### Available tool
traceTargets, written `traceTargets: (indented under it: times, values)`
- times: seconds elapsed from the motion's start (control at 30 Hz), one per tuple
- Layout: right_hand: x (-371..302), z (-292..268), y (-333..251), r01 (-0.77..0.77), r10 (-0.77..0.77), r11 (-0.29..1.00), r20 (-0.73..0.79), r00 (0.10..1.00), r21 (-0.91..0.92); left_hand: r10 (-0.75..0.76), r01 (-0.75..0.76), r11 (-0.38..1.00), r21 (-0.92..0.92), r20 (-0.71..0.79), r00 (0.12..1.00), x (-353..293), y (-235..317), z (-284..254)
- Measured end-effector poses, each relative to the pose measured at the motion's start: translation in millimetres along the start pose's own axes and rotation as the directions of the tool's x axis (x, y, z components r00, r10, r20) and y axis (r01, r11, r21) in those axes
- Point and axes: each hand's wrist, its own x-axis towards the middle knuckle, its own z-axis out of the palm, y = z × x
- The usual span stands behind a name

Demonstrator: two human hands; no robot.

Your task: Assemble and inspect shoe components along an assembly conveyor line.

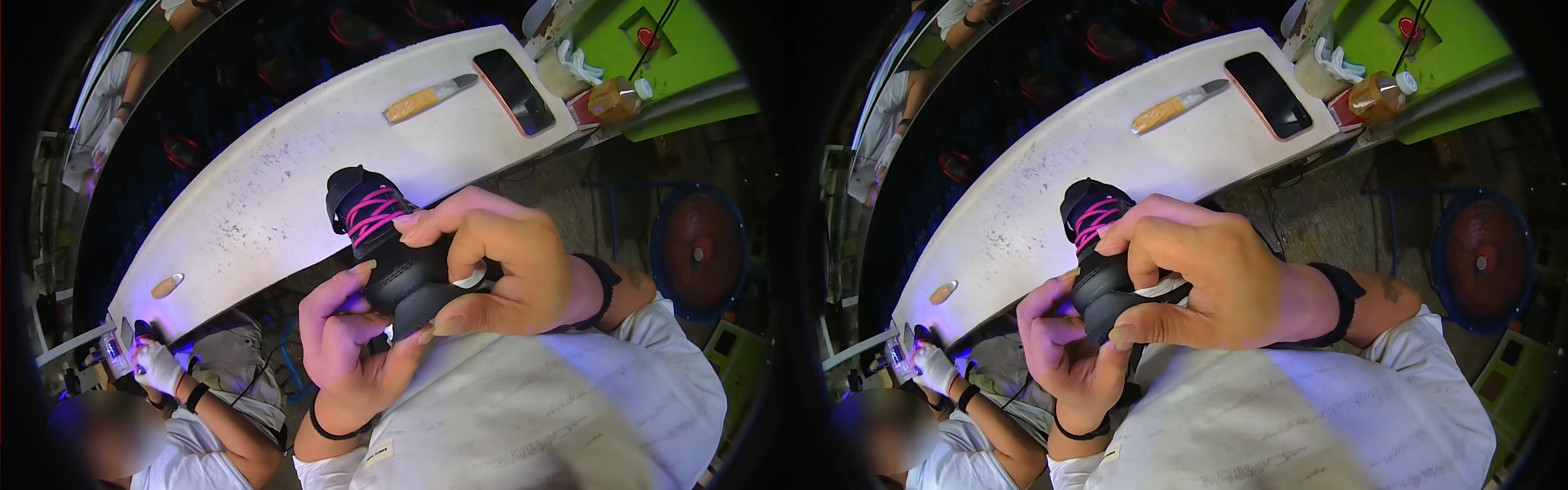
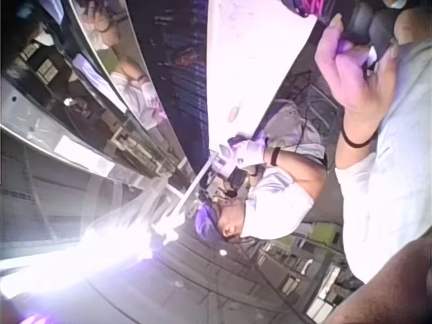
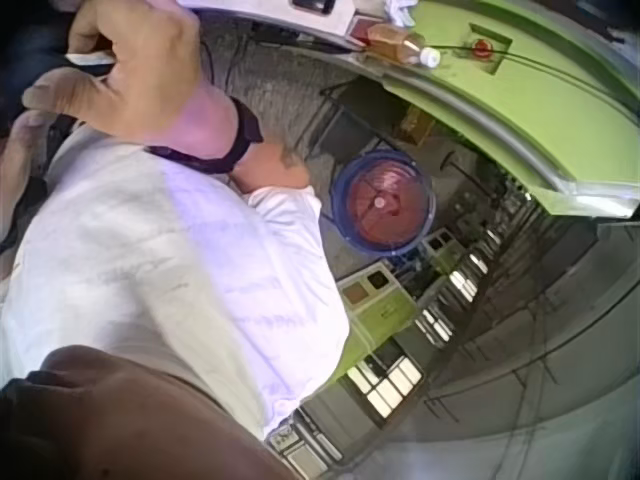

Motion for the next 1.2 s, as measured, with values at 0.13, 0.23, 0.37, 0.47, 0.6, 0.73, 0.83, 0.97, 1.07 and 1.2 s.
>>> traceTargets:
  times: [0.13,0.23,0.37,0.47,0.6,0.73,0.83,0.97,1.07,1.2]
  values:
    - [1.5,-3.0,-2.2,0.008,-0.007,1.000,0.028,1.000,-0.027,0.024,-0.024,1.000,-0.002,0.007,1.000,3.7,1.4,0.2]
    - [0.0,-5.6,-2.3,-0.030,0.032,0.999,0.063,0.997,-0.039,0.055,-0.056,0.998,0.018,0.014,0.998,6.3,0.7,-0.2]
    - [-3.7,-3.3,6.7,-0.051,0.052,0.998,0.066,0.996,-0.021,0.055,-0.057,0.997,0.054,0.035,0.998,6.4,-0.2,-0.3]
    - [1.5,-4.5,9.5,-0.012,0.009,0.998,0.053,0.999,0.064,0.061,-0.063,0.996,0.064,0.025,0.998,6.4,-1.4,1.8]
    - [16.8,-24.3,-8.2,-0.063,0.073,0.995,0.152,0.986,-0.072,0.079,-0.080,0.996,0.028,0.037,0.996,12.5,-5.2,7.0]
    - [28.1,-33.6,-7.6,0.082,-0.006,0.948,0.239,0.971,-0.308,0.077,-0.075,0.997,-0.029,0.046,0.996,25.8,-8.8,16.0]
    - [28.6,-23.0,12.0,-0.037,0.026,0.996,0.138,0.990,0.077,0.099,-0.097,0.994,-0.047,0.035,0.994,32.4,-9.4,26.6]
    - [23.6,-27.4,28.3,-0.115,0.104,0.979,0.075,0.992,0.166,0.019,-0.020,0.999,-0.044,-0.007,1.000,28.0,-21.4,47.1]
    - [19.8,-41.9,35.6,-0.177,0.171,0.964,0.050,0.984,0.199,-0.049,0.049,0.992,-0.114,-0.005,0.999,21.2,-43.9,61.6]
    - [17.5,-53.3,53.2,-0.210,0.215,0.943,0.011,0.977,0.257,-0.011,0.008,0.995,-0.097,-0.032,0.999,17.8,-67.4,77.1]
